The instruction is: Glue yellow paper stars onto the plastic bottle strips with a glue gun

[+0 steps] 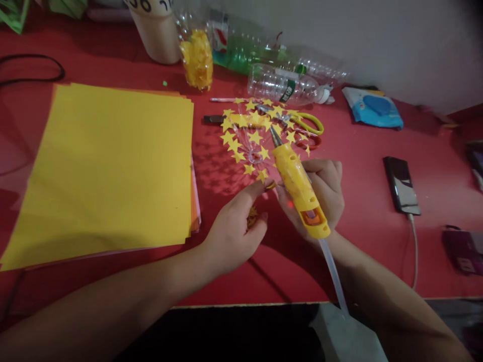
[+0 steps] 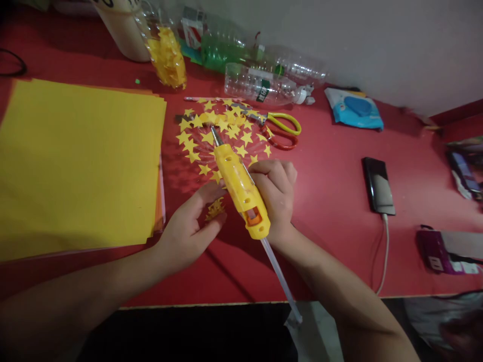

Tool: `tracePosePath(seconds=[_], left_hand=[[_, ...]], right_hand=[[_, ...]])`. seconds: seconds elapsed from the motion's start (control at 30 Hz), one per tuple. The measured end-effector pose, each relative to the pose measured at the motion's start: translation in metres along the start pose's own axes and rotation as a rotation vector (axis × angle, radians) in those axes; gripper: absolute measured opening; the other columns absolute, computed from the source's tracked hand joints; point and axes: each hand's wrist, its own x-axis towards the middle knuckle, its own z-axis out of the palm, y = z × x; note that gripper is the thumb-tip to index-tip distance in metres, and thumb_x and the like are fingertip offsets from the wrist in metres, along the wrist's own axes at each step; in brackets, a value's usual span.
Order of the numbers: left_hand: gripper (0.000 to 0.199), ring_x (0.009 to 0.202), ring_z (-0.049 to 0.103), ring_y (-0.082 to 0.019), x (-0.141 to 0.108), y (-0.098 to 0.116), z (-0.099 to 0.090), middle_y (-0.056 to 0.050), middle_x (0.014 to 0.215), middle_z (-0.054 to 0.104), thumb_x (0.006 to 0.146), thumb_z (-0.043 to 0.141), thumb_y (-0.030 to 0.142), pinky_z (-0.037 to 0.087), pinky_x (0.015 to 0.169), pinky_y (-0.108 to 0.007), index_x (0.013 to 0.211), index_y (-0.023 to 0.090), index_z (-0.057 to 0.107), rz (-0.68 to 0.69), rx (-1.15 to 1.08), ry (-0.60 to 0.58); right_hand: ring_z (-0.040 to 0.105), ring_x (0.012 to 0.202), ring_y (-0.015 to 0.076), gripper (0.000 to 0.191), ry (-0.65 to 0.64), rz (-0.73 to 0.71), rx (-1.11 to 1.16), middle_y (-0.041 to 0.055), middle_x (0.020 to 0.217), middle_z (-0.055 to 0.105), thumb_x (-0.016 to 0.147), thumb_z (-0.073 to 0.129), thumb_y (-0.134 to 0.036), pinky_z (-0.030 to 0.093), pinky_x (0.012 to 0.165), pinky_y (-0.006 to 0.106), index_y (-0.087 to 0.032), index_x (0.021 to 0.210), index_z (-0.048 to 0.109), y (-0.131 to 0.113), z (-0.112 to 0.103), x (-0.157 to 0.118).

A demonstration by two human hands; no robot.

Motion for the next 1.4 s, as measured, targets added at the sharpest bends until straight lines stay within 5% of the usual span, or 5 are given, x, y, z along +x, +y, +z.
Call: tracePosePath(seconds=[0.23, 0.53, 0.73, 0.9, 1.4], left_hand=[[0.047, 0.07, 0.067, -0.015, 0.0, 0.002, -0.001, -0.01, 0.112, 0.07, 0.081, 0.049, 0.018, 0.059, 0.076, -0.034, 0.128, 0.019, 0.054, -0.007, 0.016, -0.009], [0.043, 0.124, 0.058, -0.025, 0.002, 0.003, -0.002, -0.008, 0.134, 0.061, 0.084, 0.049, 0.02, 0.047, 0.106, -0.045, 0.126, 0.021, 0.056, -0.01, 0.001, 0.005], [0.044, 0.126, 0.057, -0.026, 0.002, 0.001, -0.003, -0.011, 0.134, 0.061, 0.084, 0.052, 0.021, 0.045, 0.108, -0.047, 0.127, 0.019, 0.055, -0.056, -0.042, -0.002], [0.048, 0.129, 0.054, -0.024, 0.001, -0.002, -0.001, -0.011, 0.137, 0.059, 0.084, 0.051, 0.016, 0.042, 0.111, -0.045, 0.132, 0.018, 0.052, -0.033, -0.146, -0.01], [0.047, 0.128, 0.054, -0.028, 0.003, 0.002, -0.002, -0.015, 0.134, 0.059, 0.084, 0.051, 0.017, 0.045, 0.109, -0.046, 0.13, 0.01, 0.051, -0.031, -0.159, -0.018]], right_hand=[[0.053, 0.079, 0.0197, 0.015, -0.001, -0.019, -0.009, 0.0035, 0.083, 0.061, 0.093, 0.052, -0.029, 0.042, 0.071, 0.038, -0.024, 0.08, 0.058, 0.001, 0.001, 0.001], [0.055, 0.08, 0.0218, 0.008, 0.003, -0.033, 0.029, 0.0061, 0.087, 0.061, 0.082, 0.066, -0.02, 0.047, 0.07, 0.041, -0.024, 0.085, 0.06, -0.003, -0.01, -0.001], [0.062, 0.073, 0.0216, 0.006, 0.018, -0.206, 0.125, 0.0032, 0.076, 0.067, 0.086, 0.056, -0.03, 0.047, 0.089, 0.052, -0.024, 0.083, 0.058, 0.007, -0.006, -0.004], [0.068, 0.091, 0.0266, 0.005, 0.001, -0.242, 0.208, 0.0019, 0.071, 0.068, 0.085, 0.052, -0.028, 0.037, 0.105, 0.06, -0.025, 0.083, 0.055, 0.009, -0.005, -0.008], [0.069, 0.088, 0.028, 0.011, 0.024, -0.249, 0.171, 0.0018, 0.072, 0.074, 0.091, 0.049, -0.03, 0.039, 0.102, 0.064, -0.027, 0.08, 0.054, 0.003, -0.005, -0.006]])
